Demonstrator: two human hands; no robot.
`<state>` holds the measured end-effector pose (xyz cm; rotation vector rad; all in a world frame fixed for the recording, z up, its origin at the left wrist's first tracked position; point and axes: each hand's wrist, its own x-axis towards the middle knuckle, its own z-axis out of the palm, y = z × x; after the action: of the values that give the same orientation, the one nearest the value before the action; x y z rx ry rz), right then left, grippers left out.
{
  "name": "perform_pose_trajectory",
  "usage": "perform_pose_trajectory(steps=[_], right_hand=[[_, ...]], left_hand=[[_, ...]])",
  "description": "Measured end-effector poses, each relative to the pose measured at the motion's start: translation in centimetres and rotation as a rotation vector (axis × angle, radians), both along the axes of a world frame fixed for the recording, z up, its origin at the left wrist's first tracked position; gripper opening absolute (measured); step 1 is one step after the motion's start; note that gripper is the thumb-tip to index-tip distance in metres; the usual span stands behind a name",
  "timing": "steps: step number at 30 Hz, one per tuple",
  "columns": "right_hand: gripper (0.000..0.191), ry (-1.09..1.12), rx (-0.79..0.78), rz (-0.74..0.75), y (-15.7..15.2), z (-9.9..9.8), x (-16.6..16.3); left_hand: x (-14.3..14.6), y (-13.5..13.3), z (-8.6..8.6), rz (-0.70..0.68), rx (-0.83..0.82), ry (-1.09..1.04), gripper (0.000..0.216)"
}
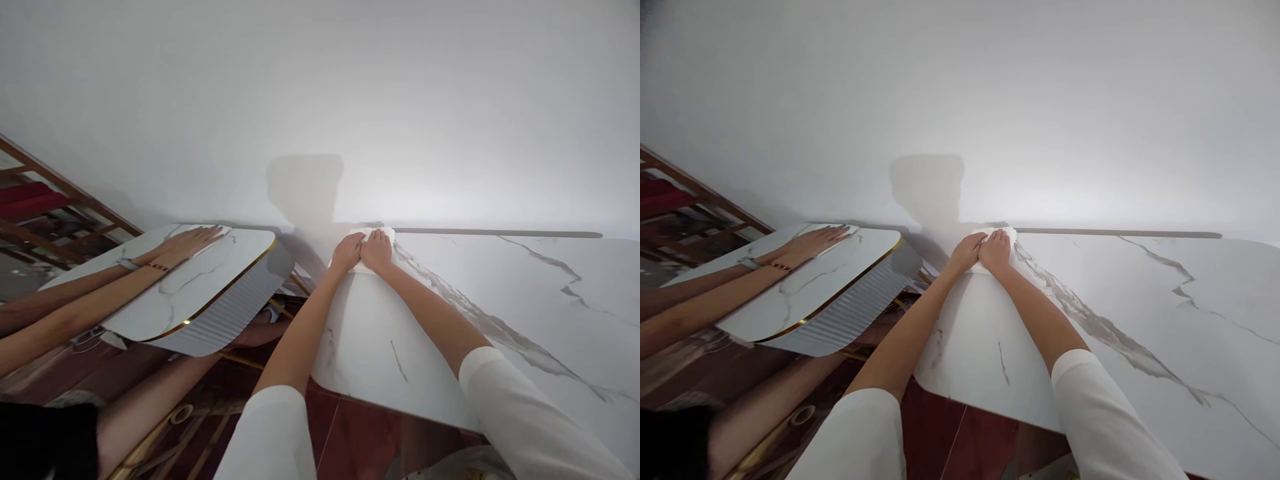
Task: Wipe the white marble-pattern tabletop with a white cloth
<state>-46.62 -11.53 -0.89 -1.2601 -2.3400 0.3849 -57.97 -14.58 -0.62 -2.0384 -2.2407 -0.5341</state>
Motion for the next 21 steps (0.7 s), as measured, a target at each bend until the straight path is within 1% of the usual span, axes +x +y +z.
perform_pose_trajectory(steps=[4,9,13,18,21], right_hand=[[0.055,-0.007,0.033,0.044,2.8,-0.2,-0.1],[0.051,-0.019,0.032,0.054,5.1,-0.3,0.1],[0.048,-0.049,0.044,0.062,5.5,-0.4,1.1],[0.045,-0.048,0.072,0.01,5.4,-0.5,3.4],[0.047,-0.071,0.065,0.005,5.1,-0.3,4.2]], left_hand=[[0.0,2.2,-0.1,0.05,-0.019,0.01,0.045],[0.2,4.3,0.1,0.05,-0.034,0.023,0.045],[1.1,5.0,-0.1,0.062,-0.065,0.055,0.042],[3.1,5.4,-0.7,-0.017,0.012,0.109,0.038],[3.7,5.3,-1.0,-0.032,0.016,0.128,0.04]])
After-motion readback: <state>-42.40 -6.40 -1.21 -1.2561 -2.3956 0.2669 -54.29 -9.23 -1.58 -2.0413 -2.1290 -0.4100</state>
